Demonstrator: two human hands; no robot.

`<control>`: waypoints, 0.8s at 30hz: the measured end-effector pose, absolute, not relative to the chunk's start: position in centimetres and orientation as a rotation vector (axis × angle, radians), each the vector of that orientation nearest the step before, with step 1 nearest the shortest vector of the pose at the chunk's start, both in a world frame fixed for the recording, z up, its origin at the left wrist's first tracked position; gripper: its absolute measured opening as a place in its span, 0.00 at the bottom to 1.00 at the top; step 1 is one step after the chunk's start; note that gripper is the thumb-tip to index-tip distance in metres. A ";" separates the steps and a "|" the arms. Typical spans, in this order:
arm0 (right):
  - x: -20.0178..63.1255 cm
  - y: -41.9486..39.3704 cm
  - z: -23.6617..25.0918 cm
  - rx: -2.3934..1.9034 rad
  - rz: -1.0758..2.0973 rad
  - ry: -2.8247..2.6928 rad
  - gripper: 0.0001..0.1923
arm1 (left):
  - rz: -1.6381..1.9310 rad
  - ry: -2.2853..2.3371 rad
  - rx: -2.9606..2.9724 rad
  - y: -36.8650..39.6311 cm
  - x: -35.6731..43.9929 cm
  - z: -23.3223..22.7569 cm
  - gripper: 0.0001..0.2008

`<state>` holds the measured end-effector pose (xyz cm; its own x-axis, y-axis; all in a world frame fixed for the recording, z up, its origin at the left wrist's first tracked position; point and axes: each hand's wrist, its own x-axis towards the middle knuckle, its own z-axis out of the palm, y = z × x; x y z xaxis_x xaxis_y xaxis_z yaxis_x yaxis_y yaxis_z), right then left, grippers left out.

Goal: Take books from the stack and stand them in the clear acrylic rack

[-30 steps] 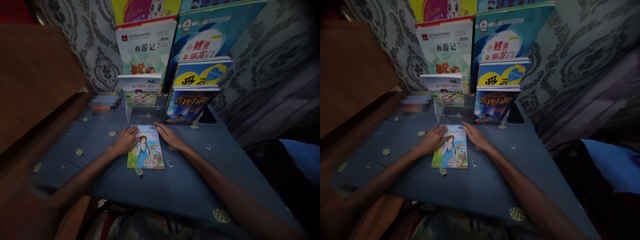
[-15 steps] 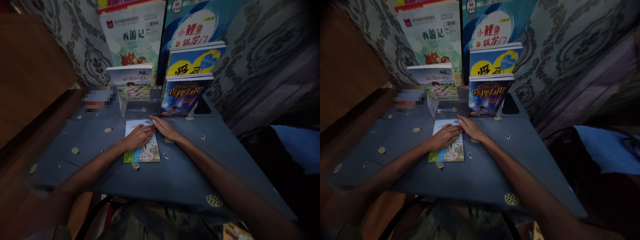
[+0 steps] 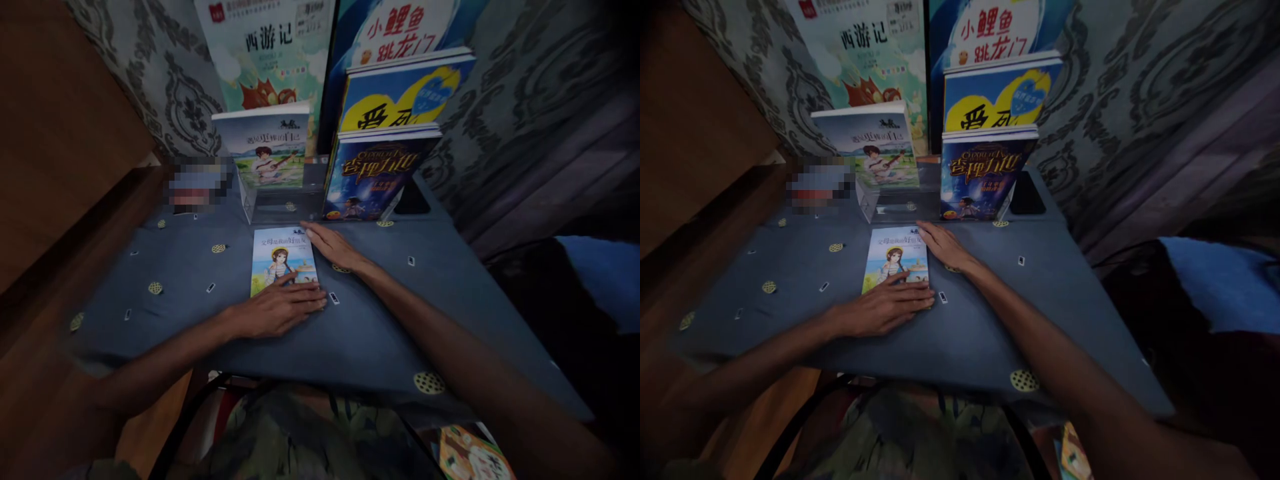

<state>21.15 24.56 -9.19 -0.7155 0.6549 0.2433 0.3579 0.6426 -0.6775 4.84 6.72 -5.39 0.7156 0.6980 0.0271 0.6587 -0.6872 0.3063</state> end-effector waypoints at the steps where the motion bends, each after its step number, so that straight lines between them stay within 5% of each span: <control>1: 21.2 24.6 -9.3 -0.794 0.835 -2.386 0.30 | 0.197 1.067 2.637 6.5 4.9 -5.3 0.23; 9: 21.2 24.7 -9.9 -0.771 0.794 -2.416 0.30 | 0.260 1.050 2.558 7.8 3.4 -5.5 0.23; 15: 21.2 24.7 -10.1 -0.777 0.741 -2.451 0.28 | 0.390 1.566 2.444 12.3 -3.2 -6.9 0.22; 24: 19.2 21.9 -8.9 -0.769 0.318 -2.720 0.25 | 0.597 1.571 2.275 16.1 -7.9 -8.4 0.20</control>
<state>19.21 21.85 -8.87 -0.8133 0.5384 0.2206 0.4730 0.8326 -0.2881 -7.93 16.07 -8.43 0.3112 0.9367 0.1603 0.8068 -0.3495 0.4764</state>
